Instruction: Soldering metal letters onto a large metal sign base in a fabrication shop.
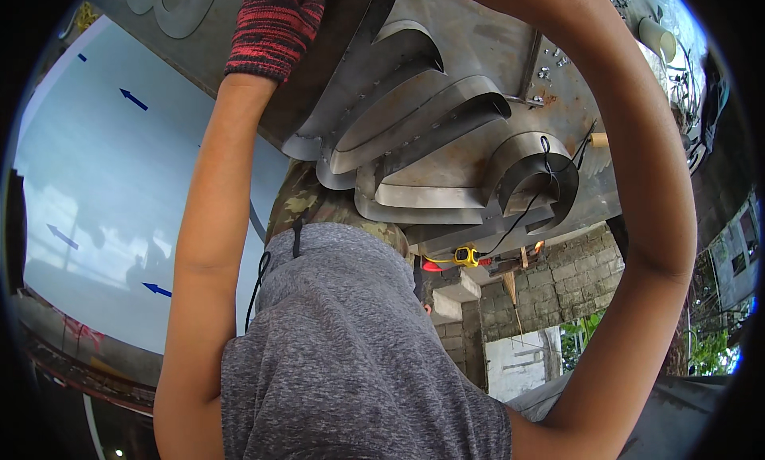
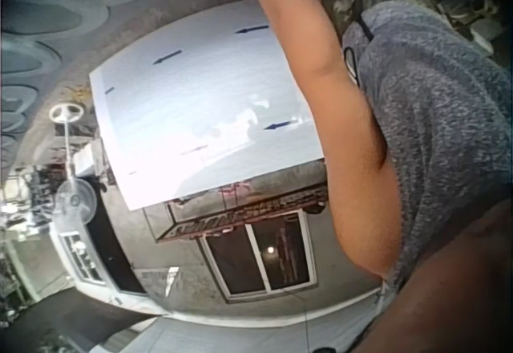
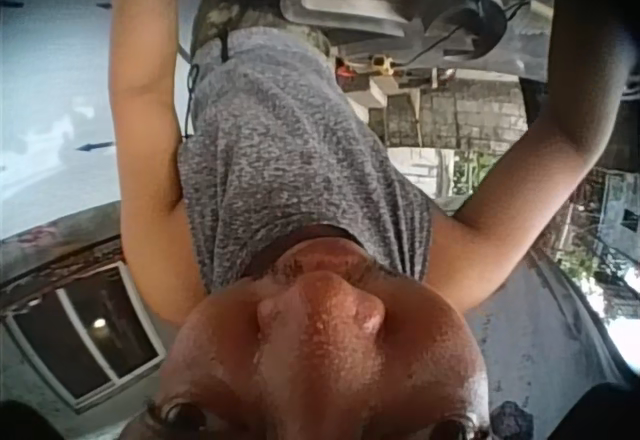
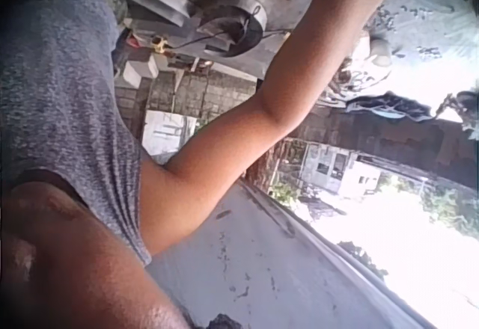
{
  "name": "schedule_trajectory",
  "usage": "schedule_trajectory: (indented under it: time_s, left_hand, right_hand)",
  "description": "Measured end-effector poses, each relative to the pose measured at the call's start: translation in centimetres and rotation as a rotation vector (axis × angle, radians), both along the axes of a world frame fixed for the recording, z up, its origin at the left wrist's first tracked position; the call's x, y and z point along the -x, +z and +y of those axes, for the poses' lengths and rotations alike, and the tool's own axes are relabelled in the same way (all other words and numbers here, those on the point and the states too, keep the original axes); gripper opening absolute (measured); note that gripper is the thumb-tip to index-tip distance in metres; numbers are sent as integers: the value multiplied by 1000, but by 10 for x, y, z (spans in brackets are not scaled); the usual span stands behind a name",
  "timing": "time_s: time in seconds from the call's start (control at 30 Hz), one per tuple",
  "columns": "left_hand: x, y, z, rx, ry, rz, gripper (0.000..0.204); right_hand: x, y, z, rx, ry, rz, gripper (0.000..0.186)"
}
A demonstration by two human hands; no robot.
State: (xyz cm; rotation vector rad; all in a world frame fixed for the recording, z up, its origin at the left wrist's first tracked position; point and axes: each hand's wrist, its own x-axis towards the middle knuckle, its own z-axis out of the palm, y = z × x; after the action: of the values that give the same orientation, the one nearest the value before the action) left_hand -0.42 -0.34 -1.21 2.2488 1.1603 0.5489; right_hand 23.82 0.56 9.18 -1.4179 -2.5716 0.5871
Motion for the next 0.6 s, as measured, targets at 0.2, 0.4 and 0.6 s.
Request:
schedule_trajectory:
  time_s: [0.2,0.4,0.6]
  left_hand:
    - [-4,-2,-6,-33,37,88,21]
    - [1,-22,-7,-177,6,342,26]
    - [3,-35,-8,-158,44,445,33]
  right_hand:
    - [-15,11,-20,-33,-107,120,35]
    - [-8,16,-38,-9,-264,109,31]
    - [-9,25,-47,82,-326,192,31]
